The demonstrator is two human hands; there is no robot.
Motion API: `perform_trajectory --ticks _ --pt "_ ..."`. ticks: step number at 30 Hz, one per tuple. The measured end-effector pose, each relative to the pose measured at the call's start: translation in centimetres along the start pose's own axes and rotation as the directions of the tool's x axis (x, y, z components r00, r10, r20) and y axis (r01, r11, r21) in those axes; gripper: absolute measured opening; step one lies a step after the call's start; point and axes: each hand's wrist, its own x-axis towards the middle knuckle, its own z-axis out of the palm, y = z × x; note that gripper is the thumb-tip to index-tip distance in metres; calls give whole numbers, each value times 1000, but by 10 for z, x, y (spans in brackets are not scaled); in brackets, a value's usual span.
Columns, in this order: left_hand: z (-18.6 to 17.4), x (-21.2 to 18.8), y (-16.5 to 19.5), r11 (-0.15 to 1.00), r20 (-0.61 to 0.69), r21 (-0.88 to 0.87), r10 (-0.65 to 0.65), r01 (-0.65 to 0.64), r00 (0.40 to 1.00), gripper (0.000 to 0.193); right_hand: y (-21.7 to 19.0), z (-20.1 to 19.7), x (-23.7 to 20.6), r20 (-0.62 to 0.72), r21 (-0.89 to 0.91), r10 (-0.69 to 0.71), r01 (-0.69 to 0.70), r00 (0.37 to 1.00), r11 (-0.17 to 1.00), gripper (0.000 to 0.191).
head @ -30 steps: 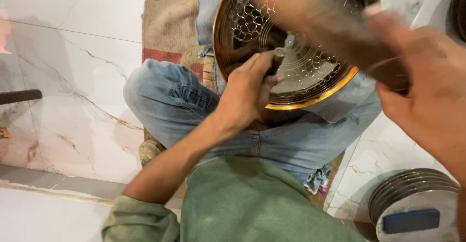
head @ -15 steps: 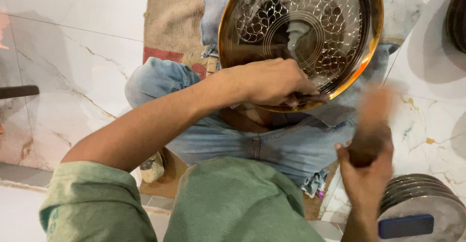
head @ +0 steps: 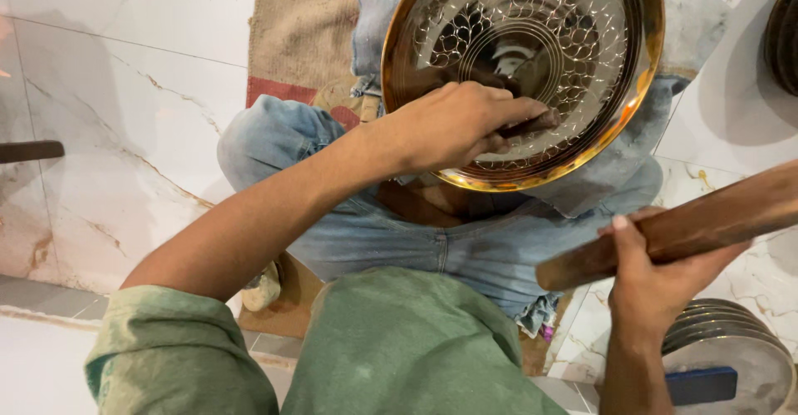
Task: The person sits cross-legged on the floor with a decorative metal tray on their lap. They hold a small punch against the tray's patterned surface with one hand and strike it repeatedly with a wooden mallet held in the other hand, working the embossed design across the tray, briefly pausing to apply something from a small container before resuming hammering.
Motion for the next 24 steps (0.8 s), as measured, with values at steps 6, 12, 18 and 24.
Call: perform_trajectory --ticks 6,12,18,24 --pt "4 -4 1 999 -11 -22 -40 40 999 50 -47 -4 50 313 -462 -177 312 933 830 76" --pt "17 -27 10 978 -264 -75 -206 193 942 43 -104 3 92 322 -385 -106 232 941 893 80" --pt "39 -42 30 948 -558 -167 -318 271 767 38 -152 16 116 624 -560 -296 678 724 476 79" --pt "41 -44 32 919 -571 -188 -390 347 723 38 -162 16 114 682 -610 -283 738 674 288 88"
